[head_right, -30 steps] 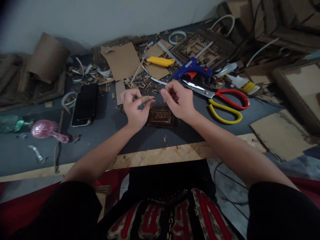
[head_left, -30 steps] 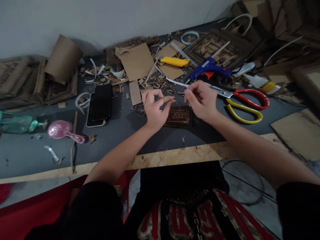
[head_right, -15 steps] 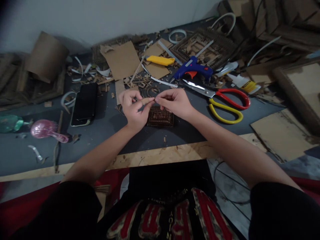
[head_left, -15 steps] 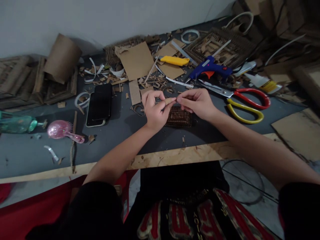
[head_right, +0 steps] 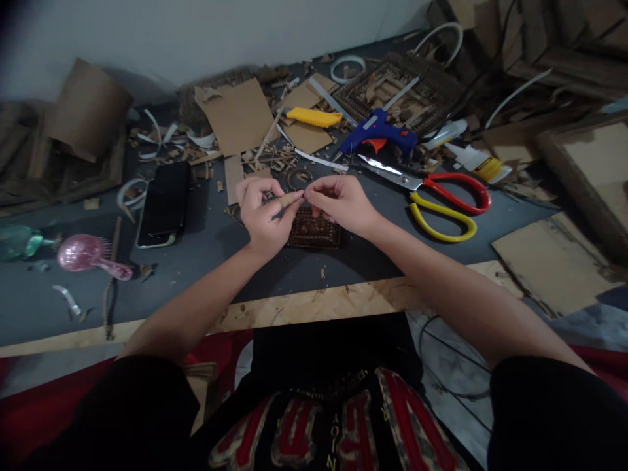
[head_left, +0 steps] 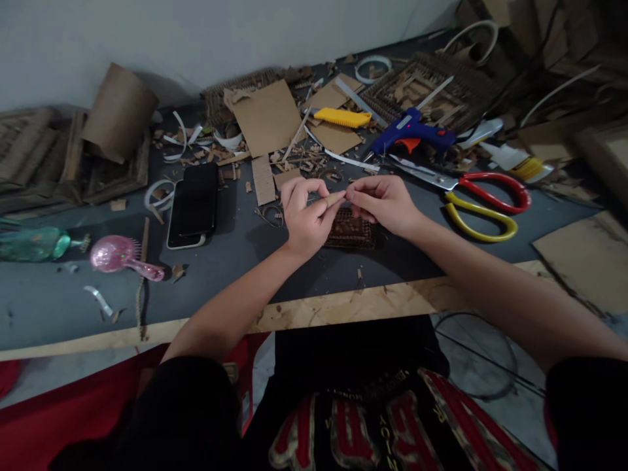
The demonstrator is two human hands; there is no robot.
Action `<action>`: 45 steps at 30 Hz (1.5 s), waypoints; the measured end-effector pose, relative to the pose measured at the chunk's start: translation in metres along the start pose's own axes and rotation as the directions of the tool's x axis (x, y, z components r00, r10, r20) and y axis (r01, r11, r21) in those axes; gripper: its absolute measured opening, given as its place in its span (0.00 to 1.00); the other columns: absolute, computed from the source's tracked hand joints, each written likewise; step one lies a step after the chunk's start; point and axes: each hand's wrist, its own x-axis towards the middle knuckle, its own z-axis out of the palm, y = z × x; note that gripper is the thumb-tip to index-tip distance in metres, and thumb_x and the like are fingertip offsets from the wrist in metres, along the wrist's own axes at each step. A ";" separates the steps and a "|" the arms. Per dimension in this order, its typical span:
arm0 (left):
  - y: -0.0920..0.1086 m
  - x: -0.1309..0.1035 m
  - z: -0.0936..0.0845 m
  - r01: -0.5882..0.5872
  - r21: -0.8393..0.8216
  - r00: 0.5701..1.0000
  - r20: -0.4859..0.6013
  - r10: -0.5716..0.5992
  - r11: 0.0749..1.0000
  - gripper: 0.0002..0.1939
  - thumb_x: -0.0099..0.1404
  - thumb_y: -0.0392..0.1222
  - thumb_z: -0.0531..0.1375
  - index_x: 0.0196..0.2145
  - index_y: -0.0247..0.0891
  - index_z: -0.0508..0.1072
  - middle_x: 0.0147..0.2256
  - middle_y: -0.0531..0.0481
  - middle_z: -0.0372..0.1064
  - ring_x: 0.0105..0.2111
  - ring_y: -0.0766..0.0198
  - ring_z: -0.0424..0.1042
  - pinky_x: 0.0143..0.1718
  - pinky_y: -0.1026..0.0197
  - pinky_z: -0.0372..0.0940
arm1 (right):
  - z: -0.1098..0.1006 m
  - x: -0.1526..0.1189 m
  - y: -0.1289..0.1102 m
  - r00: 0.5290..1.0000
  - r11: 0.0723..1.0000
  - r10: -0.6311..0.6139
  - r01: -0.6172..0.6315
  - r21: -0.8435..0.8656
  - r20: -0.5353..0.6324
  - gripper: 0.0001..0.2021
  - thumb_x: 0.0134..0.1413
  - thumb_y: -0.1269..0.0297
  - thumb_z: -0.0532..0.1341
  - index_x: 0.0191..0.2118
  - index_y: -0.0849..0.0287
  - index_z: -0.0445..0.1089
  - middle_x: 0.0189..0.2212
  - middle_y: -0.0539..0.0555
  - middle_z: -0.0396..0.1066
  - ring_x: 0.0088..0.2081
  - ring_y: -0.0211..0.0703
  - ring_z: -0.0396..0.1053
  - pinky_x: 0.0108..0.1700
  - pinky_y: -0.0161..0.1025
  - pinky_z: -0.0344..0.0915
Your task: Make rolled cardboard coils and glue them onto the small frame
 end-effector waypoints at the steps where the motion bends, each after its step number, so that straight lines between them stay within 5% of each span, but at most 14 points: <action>1: 0.000 0.000 0.000 -0.002 -0.003 1.000 -0.001 0.002 1.000 0.12 0.70 0.53 0.60 0.36 0.47 0.82 0.36 0.47 0.71 0.43 0.57 0.68 0.49 0.48 0.65 | 0.000 0.000 0.000 1.000 1.000 -0.002 0.002 -0.003 -0.003 0.12 0.55 0.57 0.67 0.31 0.63 0.73 0.17 0.45 0.68 0.14 0.24 0.54 0.15 0.28 0.47; 9: 0.001 -0.001 -0.002 0.035 -0.014 0.999 0.035 -0.035 0.999 0.14 0.70 0.53 0.59 0.33 0.46 0.80 0.41 0.47 0.70 0.46 0.56 0.66 0.51 0.48 0.63 | -0.003 0.000 -0.002 0.999 0.995 -0.042 0.040 -0.089 -0.019 0.13 0.54 0.57 0.66 0.32 0.64 0.76 0.14 0.45 0.65 0.15 0.26 0.54 0.17 0.28 0.49; 18: 0.006 0.002 -0.004 -0.028 0.152 0.999 -0.041 0.034 0.988 0.11 0.70 0.51 0.60 0.34 0.46 0.79 0.41 0.48 0.71 0.44 0.57 0.69 0.51 0.47 0.66 | -0.003 -0.001 0.002 0.997 0.986 -0.061 0.052 -0.158 -0.052 0.12 0.56 0.58 0.66 0.32 0.64 0.75 0.15 0.46 0.66 0.14 0.25 0.53 0.15 0.28 0.48; 26: 0.004 0.001 -0.004 0.005 0.063 1.000 0.013 -0.006 0.998 0.13 0.68 0.55 0.61 0.38 0.46 0.79 0.43 0.47 0.73 0.47 0.56 0.68 0.51 0.49 0.66 | -0.001 0.000 0.003 0.981 0.991 -0.098 0.081 -0.105 -0.166 0.12 0.55 0.56 0.66 0.32 0.61 0.75 0.13 0.44 0.63 0.13 0.26 0.54 0.14 0.28 0.50; 35: 0.002 -0.001 0.000 0.012 0.037 1.000 -0.018 -0.012 0.999 0.09 0.71 0.48 0.59 0.40 0.47 0.79 0.45 0.47 0.72 0.48 0.56 0.68 0.51 0.49 0.63 | -0.002 0.002 0.006 0.990 0.995 -0.085 0.091 0.045 -0.110 0.15 0.52 0.53 0.69 0.31 0.61 0.74 0.12 0.43 0.63 0.12 0.26 0.52 0.13 0.29 0.46; 45: -0.001 -0.002 -0.001 -0.008 0.000 1.000 0.019 0.008 1.000 0.11 0.69 0.52 0.61 0.41 0.47 0.79 0.46 0.47 0.73 0.49 0.55 0.68 0.50 0.50 0.64 | -0.003 0.000 0.003 0.995 0.996 -0.093 0.092 -0.010 -0.038 0.17 0.53 0.50 0.69 0.31 0.62 0.75 0.13 0.44 0.64 0.14 0.26 0.54 0.15 0.29 0.48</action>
